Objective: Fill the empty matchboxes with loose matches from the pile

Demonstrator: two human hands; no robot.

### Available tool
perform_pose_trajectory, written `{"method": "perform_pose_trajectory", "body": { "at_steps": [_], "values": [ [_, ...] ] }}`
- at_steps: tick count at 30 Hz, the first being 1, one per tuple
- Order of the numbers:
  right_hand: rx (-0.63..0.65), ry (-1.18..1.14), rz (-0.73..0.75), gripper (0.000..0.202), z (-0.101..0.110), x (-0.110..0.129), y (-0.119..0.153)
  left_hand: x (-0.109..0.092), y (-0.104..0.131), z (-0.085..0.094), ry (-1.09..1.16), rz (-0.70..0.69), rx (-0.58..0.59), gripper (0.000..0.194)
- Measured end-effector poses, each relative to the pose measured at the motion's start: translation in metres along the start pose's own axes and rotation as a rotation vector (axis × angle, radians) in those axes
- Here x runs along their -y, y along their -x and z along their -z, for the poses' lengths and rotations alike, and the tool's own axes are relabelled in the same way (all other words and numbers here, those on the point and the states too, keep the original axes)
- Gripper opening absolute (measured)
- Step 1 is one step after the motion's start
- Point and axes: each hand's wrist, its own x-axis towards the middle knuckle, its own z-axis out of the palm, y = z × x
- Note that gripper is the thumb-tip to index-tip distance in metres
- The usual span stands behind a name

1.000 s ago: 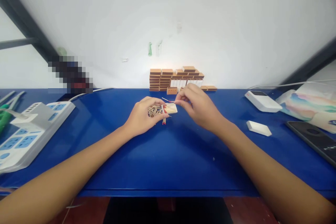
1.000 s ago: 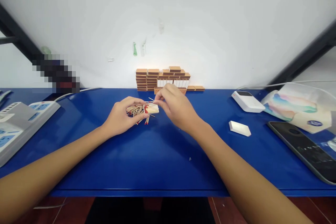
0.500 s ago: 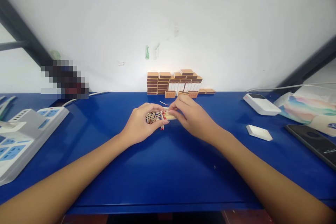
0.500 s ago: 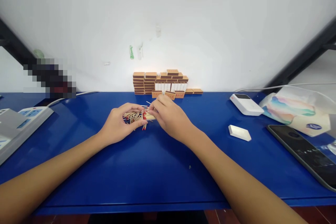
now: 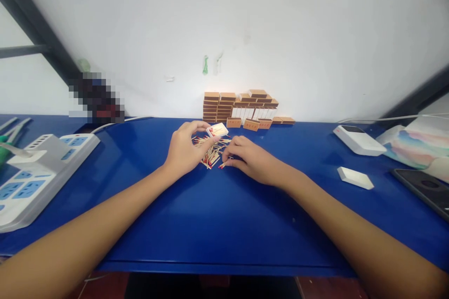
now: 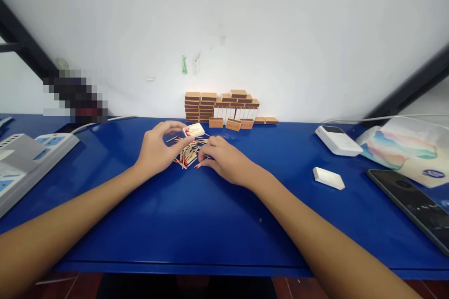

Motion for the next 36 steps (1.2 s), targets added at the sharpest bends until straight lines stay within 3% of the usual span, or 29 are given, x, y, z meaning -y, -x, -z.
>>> {"method": "perform_pose_trajectory", "body": {
  "at_steps": [4,14,36],
  "values": [
    [0.004,-0.001,-0.066,0.009,0.002,-0.003,0.001,-0.001,0.002,-0.002,0.001,0.004,0.032,0.027],
    [0.086,-0.039,-0.167,0.016,0.014,0.016,0.014,0.001,0.006,-0.001,0.026,-0.033,0.109,0.029],
    [0.259,-0.033,-0.309,0.022,0.026,0.028,0.02,-0.004,0.008,0.0,0.013,-0.015,0.138,0.029]
  ]
}}
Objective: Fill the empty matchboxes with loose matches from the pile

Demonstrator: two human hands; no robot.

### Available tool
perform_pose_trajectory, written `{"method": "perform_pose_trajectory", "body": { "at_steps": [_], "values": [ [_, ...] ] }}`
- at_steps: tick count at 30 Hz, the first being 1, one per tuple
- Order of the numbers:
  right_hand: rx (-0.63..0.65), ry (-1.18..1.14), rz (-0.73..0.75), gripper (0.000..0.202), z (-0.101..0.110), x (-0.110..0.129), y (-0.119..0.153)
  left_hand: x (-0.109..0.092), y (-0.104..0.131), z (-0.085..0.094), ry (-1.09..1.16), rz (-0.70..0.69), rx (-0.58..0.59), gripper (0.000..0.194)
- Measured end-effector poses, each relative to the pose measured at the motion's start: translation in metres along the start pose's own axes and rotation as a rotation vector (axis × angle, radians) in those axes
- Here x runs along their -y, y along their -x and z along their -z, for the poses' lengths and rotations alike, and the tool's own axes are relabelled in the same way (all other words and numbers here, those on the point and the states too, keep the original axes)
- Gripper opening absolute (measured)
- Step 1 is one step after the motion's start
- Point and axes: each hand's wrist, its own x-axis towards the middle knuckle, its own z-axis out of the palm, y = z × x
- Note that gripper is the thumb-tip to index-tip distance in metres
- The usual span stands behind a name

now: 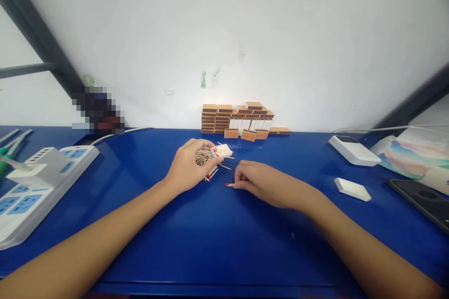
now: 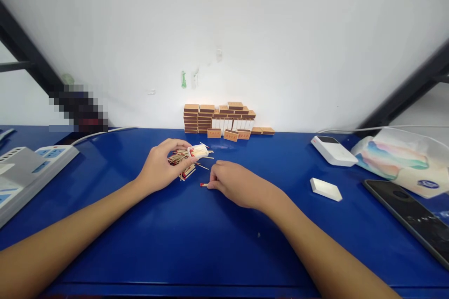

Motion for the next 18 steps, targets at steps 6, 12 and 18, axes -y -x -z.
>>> {"method": "perform_pose_trajectory", "body": {
  "at_steps": [6,12,18],
  "values": [
    [-0.105,-0.006,0.064,0.021,0.006,-0.007,-0.001,-0.003,0.001,-0.001,-0.002,-0.028,0.068,0.028],
    [-0.585,0.019,0.182,0.013,0.014,-0.024,-0.013,-0.01,0.002,-0.001,0.152,0.063,0.169,0.031],
    [-0.629,0.028,0.253,0.011,0.004,-0.022,-0.019,-0.015,0.003,0.0,0.168,0.04,0.164,0.032]
  ]
}}
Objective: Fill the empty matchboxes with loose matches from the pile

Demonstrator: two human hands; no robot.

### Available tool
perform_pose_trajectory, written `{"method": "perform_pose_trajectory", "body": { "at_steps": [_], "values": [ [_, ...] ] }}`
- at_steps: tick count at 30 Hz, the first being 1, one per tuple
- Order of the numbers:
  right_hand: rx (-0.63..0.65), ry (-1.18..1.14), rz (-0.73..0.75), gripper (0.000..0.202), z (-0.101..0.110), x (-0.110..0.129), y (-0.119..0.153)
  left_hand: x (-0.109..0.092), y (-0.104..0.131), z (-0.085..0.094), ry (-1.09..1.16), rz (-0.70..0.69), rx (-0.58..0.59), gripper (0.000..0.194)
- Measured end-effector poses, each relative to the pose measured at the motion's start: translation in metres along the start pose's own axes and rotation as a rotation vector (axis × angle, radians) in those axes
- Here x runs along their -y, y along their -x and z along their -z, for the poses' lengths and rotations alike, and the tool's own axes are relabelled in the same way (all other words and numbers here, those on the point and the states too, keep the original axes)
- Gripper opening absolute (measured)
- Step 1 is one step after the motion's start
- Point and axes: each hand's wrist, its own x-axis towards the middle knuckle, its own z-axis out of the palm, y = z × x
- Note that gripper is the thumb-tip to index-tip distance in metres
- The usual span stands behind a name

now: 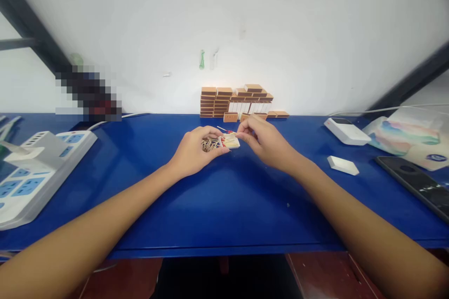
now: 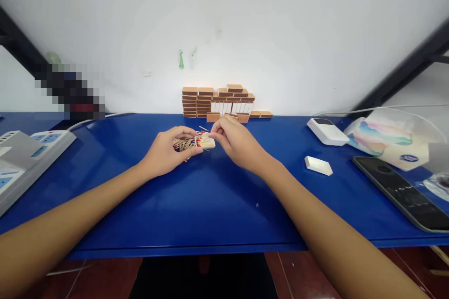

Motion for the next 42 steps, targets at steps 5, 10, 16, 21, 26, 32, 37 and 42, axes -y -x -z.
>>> {"method": "perform_pose_trajectory", "body": {
  "at_steps": [5,10,16,21,26,32,37,42],
  "values": [
    [0.092,0.03,0.012,0.01,-0.002,0.005,0.002,-0.002,0.0,0.001,-0.03,-0.027,0.021,0.031],
    [0.184,0.107,0.011,0.01,-0.003,0.0,0.004,-0.002,0.0,-0.001,-0.041,-0.009,0.03,0.032],
    [0.119,0.047,0.037,0.008,-0.001,-0.002,0.005,-0.001,0.0,-0.003,-0.016,-0.027,0.021,0.03],
    [0.005,-0.032,-0.096,0.013,-0.002,0.002,0.004,0.008,-0.004,0.003,-0.06,0.006,-0.073,0.031],
    [0.124,-0.021,-0.11,0.012,-0.02,0.001,0.006,0.019,-0.013,0.014,-0.157,0.06,-0.252,0.025],
    [0.227,0.139,0.171,0.033,-0.046,0.016,0.0,0.024,-0.016,0.018,-0.242,0.014,-0.337,0.025],
    [0.255,0.205,0.153,0.024,-0.05,0.014,-0.008,0.026,-0.017,0.018,-0.229,0.017,-0.403,0.025],
    [0.269,0.175,0.129,0.014,-0.037,0.004,-0.006,0.019,-0.014,0.011,-0.25,-0.012,-0.302,0.024]
  ]
}}
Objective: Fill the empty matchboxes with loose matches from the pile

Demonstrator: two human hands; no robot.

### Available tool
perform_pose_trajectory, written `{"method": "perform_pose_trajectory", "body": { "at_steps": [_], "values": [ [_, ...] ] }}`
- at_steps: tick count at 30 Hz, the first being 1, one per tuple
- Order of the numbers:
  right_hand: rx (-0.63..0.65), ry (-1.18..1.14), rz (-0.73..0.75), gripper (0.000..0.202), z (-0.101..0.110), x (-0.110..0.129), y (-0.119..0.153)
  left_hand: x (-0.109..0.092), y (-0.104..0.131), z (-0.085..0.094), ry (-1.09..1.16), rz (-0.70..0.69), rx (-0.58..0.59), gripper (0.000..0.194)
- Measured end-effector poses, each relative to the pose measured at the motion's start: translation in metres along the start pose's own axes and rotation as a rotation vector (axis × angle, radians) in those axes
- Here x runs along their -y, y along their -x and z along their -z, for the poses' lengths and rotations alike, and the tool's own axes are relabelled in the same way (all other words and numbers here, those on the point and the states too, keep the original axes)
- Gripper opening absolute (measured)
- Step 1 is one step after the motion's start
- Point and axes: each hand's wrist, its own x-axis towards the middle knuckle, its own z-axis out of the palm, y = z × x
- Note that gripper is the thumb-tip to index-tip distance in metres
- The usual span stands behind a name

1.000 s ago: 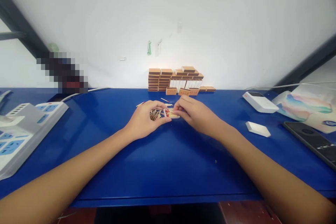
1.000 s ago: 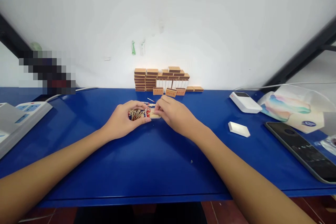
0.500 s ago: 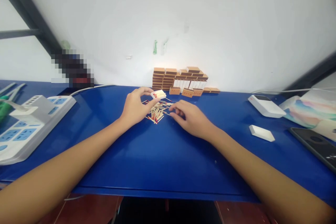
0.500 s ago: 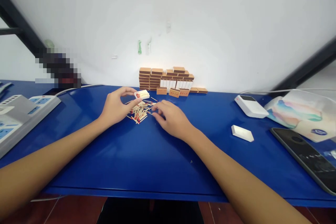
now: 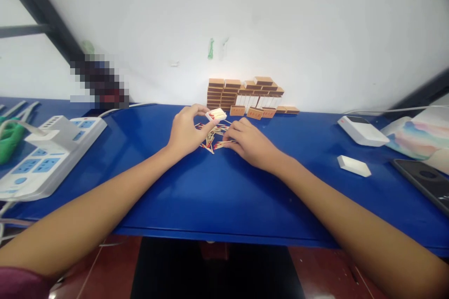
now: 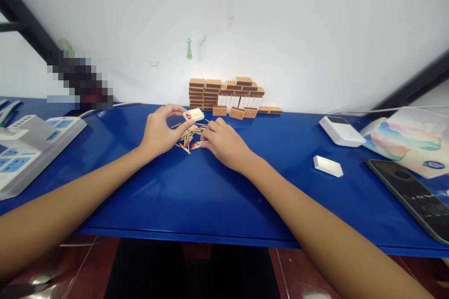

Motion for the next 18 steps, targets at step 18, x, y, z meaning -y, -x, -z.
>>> {"method": "perform_pose_trajectory", "body": {
  "at_steps": [18],
  "values": [
    [0.145,-0.109,-0.159,0.022,0.029,-0.011,0.02,-0.002,0.005,-0.003,0.013,-0.046,0.115,0.027]
  ]
}}
